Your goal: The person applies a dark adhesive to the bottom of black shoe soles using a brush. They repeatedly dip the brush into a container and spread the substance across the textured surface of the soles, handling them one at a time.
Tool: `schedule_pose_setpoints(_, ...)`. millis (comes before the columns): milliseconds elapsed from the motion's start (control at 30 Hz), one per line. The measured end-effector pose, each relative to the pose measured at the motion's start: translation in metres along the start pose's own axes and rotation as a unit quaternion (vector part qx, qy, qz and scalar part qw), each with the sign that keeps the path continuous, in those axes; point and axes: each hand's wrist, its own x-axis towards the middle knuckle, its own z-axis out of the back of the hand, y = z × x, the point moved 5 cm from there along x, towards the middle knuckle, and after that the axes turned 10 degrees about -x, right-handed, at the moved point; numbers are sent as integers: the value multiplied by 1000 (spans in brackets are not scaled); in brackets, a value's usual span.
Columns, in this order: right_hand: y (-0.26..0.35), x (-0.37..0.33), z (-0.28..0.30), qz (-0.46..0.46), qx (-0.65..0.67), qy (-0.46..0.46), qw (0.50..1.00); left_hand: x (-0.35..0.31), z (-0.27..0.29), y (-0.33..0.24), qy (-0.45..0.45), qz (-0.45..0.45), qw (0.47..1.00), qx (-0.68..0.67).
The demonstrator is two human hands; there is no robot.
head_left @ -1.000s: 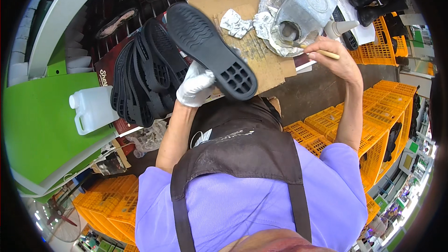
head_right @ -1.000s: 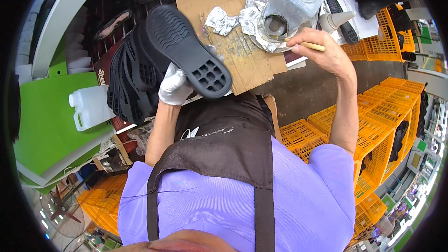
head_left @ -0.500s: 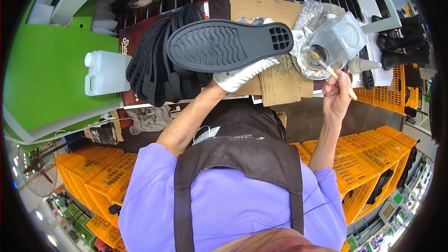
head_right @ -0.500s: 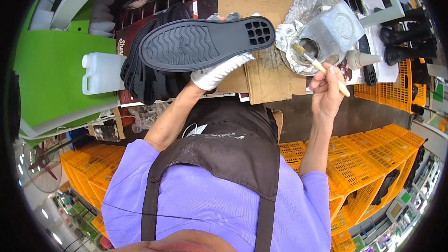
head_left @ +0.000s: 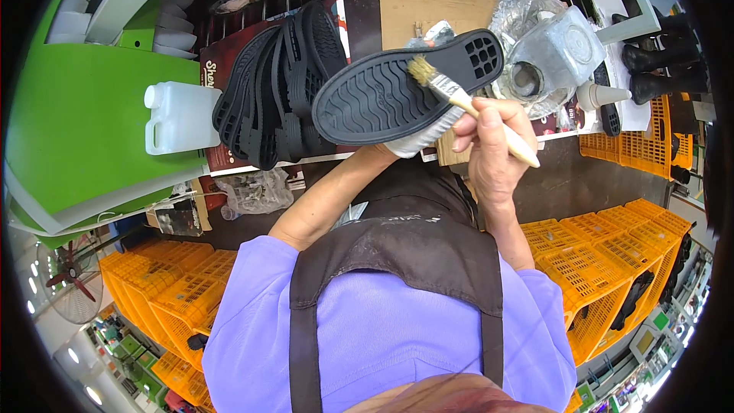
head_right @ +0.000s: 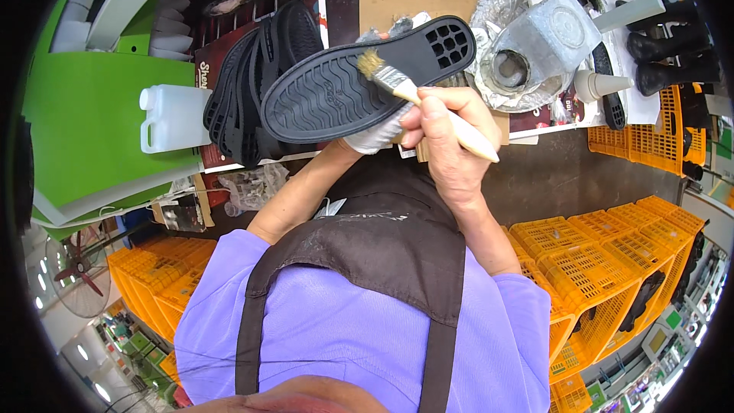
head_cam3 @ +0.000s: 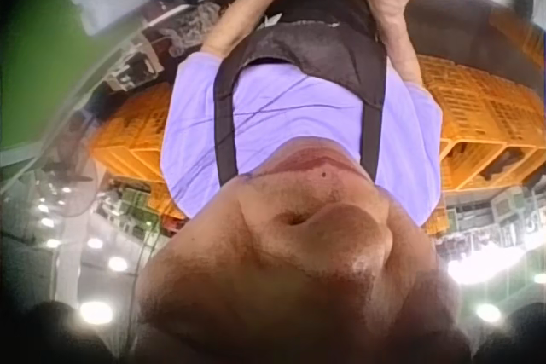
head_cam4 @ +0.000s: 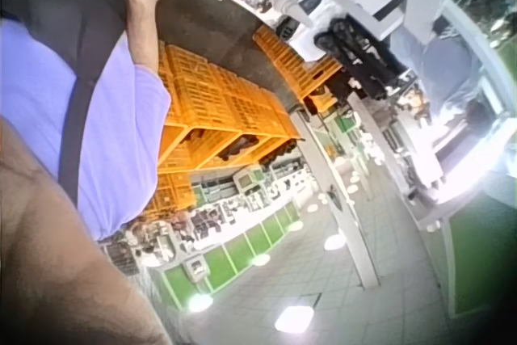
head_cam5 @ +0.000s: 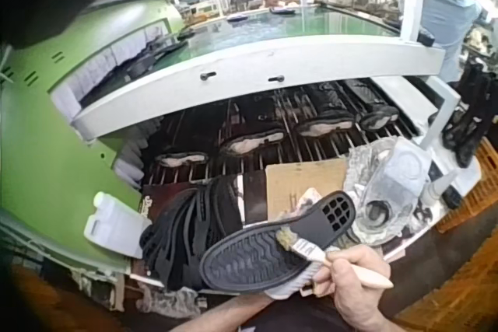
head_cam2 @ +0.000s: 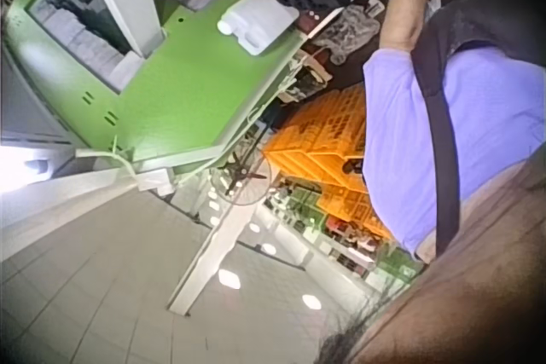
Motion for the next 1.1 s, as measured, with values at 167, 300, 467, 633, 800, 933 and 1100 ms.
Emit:
schedule_pose_setpoints(167,4,-5,-20,-23,16,66,997,-7,1,6,3,-12,999,-34)
schedule_pose_setpoints(300,5,1,-20,-27,4,84,996,-7,1,-8,-8,-25,998,-59)
schedule_pose_setpoints(467,-10,14,8,-41,9,16,999,-5,-4,-17,-5,-25,995,93)
schedule_pose_setpoints(633,-19,22,29,-8,-1,-43,999,-3,-6,-21,59,-27,966,249)
schedule_pose_setpoints(800,-25,30,39,-2,-25,-97,995,-6,-3,-26,36,-28,970,238)
schedule_pose_setpoints(933,-22,23,31,-5,-60,-76,995,-5,0,-25,38,-39,961,272)
schedule_pose_setpoints(1100,-16,8,1,-14,-21,-10,1000,-12,14,-2,-20,-26,992,125)
